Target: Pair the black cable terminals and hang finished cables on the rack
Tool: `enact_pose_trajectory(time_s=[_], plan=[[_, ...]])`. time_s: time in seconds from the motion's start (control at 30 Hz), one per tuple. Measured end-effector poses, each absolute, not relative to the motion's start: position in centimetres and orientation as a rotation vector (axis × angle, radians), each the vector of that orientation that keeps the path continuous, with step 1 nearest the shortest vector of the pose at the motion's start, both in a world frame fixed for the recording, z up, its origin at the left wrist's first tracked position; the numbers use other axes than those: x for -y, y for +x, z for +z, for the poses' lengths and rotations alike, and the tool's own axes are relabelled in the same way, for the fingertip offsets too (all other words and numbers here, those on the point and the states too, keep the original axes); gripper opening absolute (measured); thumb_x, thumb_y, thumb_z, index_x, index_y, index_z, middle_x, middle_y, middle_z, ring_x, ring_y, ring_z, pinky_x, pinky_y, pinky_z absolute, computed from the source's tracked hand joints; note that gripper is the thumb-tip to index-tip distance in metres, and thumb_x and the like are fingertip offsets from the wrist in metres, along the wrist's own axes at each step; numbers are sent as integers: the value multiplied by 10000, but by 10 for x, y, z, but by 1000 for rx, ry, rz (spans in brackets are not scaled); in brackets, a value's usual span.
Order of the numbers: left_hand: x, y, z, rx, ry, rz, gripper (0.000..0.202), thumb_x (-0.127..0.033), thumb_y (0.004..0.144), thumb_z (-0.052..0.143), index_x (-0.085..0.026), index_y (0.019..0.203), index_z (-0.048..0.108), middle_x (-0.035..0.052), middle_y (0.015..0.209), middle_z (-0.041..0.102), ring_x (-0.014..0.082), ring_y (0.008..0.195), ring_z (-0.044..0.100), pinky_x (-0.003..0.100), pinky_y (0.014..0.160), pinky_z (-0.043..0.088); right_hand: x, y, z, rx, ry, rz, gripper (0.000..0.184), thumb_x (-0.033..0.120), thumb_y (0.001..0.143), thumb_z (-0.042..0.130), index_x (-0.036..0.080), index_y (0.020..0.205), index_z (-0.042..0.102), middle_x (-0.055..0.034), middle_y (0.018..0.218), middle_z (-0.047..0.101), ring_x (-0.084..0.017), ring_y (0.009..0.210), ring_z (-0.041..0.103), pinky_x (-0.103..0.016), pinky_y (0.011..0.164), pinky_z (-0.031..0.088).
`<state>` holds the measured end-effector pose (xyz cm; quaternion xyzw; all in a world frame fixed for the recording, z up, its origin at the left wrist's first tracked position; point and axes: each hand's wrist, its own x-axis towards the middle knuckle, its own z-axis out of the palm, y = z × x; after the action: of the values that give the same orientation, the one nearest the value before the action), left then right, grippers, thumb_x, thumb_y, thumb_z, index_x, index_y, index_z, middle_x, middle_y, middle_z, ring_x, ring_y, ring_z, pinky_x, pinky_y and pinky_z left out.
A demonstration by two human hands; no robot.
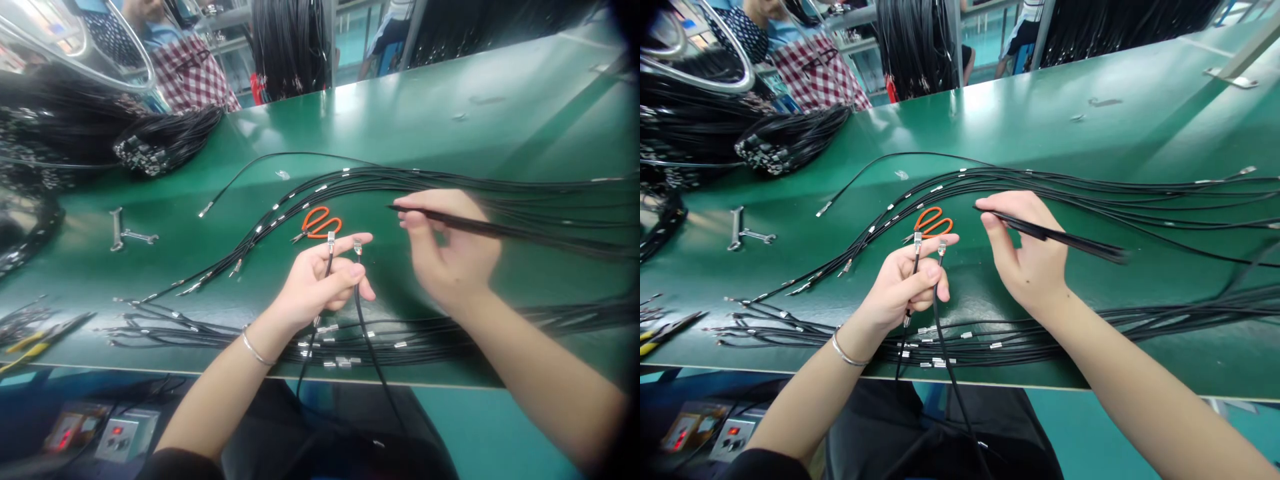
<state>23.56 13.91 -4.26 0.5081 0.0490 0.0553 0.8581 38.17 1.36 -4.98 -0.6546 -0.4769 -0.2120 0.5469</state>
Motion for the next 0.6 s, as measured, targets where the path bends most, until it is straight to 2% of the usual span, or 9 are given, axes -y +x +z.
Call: enact_pose_trajectory(time_s=[0.1, 0.17, 0.33, 0.43, 0.5, 0.6], plan=[[-140, 235, -44, -89, 1077, 120, 555, -303, 862, 723, -147, 1353, 516, 22, 668, 668, 3, 374, 235, 155, 355, 165, -14, 392, -52, 1258, -1721, -455, 187, 186, 955, 540, 204, 1102, 653, -75, 1113, 688, -210, 1035, 659, -314, 780, 546], [-141, 235, -44, -82, 1098, 139, 567, -291, 869, 714, -159, 1376, 498, 21, 673, 667, 6, 380, 251, 151, 360, 180, -15, 397, -54, 1332, -1876, -410, 206, 152, 957, 515, 174, 1116, 644, -87, 1147, 681, -208, 1012, 667, -313, 792, 538], [-148, 236, -40, -99, 1191, 291, 654, -304, 861, 721, -179, 1435, 434, 17, 677, 663, 9, 376, 274, 143, 362, 202, -17, 401, -56, 1509, -2352, -262, 205, 187, 947, 548, 194, 1077, 706, -70, 1061, 715, -234, 853, 697, -306, 614, 495], [-158, 237, -36, -129, 1223, 389, 691, -315, 848, 733, -212, 1450, 411, 0, 681, 651, 5, 364, 267, 135, 356, 195, -18, 398, -52, 1494, -2302, -103, 227, 227, 936, 580, 181, 1110, 719, -94, 1075, 726, -222, 831, 696, -297, 636, 493], [-166, 237, -35, -159, 1239, 460, 725, -321, 831, 749, -227, 1458, 397, -6, 690, 644, 4, 365, 271, 132, 358, 192, -18, 393, -49, 1379, -2063, 214, 299, 342, 952, 560, 145, 1119, 713, -117, 1069, 730, -163, 689, 669, -269, 592, 485], [-182, 239, -36, -215, 1263, 568, 781, -323, 806, 771, -231, 1473, 374, -10, 704, 635, 4, 379, 271, 131, 369, 188, -17, 383, -44, 1256, -1553, 990, 511, 524, 969, 446, 91, 1103, 683, -148, 991, 737, -61, 414, 492, -213, 412, 378]])
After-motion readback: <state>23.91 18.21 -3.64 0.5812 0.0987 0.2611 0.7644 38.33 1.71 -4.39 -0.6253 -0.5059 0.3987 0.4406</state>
